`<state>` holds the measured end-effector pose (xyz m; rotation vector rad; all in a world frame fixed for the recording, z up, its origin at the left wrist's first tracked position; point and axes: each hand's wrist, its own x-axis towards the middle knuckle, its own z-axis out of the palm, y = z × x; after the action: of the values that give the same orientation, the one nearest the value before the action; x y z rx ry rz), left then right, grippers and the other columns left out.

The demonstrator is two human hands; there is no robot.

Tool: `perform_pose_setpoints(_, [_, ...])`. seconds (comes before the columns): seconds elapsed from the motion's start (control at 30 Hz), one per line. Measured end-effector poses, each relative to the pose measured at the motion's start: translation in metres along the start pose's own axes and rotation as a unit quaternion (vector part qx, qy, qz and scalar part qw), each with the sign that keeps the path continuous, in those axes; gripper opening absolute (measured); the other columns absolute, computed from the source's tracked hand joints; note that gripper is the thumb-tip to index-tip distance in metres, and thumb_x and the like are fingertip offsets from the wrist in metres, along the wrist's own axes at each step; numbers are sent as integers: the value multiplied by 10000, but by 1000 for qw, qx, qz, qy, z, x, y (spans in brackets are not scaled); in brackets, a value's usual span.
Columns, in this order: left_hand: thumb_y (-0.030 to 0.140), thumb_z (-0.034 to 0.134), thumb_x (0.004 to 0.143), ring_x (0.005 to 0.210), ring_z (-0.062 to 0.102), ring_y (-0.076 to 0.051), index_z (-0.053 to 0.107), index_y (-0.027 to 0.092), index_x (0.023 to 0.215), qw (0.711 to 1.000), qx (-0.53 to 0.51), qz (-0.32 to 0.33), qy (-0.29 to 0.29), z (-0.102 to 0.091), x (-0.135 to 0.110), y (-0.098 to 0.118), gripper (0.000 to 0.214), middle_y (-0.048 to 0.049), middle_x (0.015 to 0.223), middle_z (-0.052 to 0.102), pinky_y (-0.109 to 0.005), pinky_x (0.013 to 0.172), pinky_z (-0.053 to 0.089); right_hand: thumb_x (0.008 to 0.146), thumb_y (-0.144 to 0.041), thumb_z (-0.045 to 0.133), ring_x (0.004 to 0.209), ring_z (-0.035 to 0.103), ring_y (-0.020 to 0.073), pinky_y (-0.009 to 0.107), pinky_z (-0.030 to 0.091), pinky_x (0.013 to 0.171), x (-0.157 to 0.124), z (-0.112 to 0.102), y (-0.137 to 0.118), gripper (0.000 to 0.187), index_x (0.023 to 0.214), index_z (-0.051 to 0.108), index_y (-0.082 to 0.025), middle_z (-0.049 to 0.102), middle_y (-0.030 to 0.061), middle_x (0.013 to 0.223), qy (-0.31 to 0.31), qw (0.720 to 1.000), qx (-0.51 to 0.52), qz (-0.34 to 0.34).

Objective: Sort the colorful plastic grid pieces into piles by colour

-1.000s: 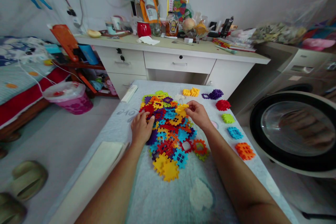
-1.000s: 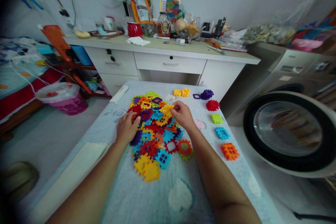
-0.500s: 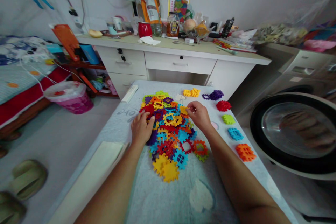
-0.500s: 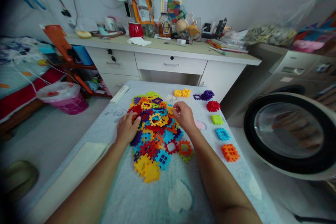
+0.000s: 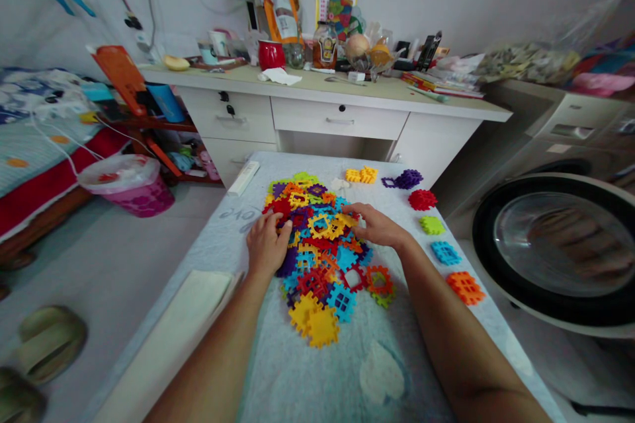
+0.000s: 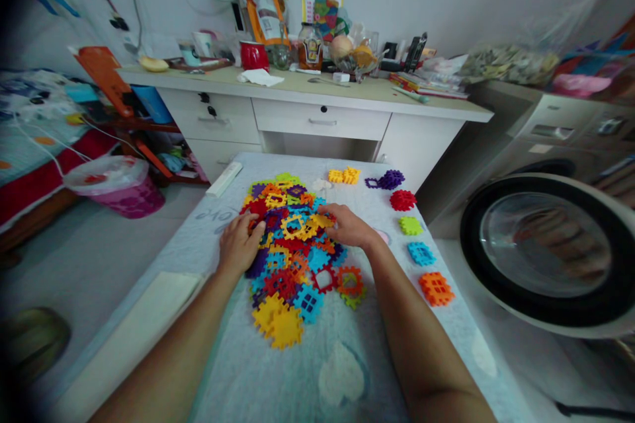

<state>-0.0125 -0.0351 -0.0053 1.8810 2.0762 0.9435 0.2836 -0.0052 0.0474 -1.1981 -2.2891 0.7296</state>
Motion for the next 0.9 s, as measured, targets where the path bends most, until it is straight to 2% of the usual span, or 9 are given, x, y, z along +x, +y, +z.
perform_pose_setpoints(0.17, [446,435,950,1266,528,-287,630,227,1198,1000,-7,2,5,-1,0,2,384,-109,1296,621,-484,1098,386,748,-248,715,1122,603,253,451,449,1033,7,-8,-4,480,1224,657,-221,657,82,1216,-41,998,51,10])
perform_pose_setpoints(0.37, [444,432,954,1273,525,-279,623,230,1201,1000,-6,7,5,-1,0,2,379,-101,1299,621,-466,1100,385,741,-199,686,1183,596,250,428,444,1042,11,-21,-9,511,1250,660,-240,651,52,1294,-101,990,100,-9])
perform_pose_setpoints(0.57, [443,427,956,1265,528,-279,620,233,1200,1000,-6,5,2,-2,0,2,375,-100,1293,621,-467,1092,389,726,-204,740,1113,614,243,426,453,1026,15,-17,-10,445,1169,695,-213,677,67,1199,-88,994,59,-9])
perform_pose_setpoints(0.77, [452,429,956,1279,516,-289,614,229,1211,1000,-6,-1,-6,-1,0,2,386,-103,1316,609,-477,1096,380,728,-266,789,1053,612,225,401,474,981,8,-18,-16,503,1216,672,-242,657,60,1210,-114,992,56,-15])
perform_pose_setpoints(0.9, [453,425,960,1278,513,-286,615,226,1218,1000,-6,2,-3,-1,0,1,392,-109,1325,605,-481,1098,376,692,-309,834,982,613,219,393,499,927,8,-15,-15,503,1164,685,-221,653,60,1105,-92,995,42,-14])
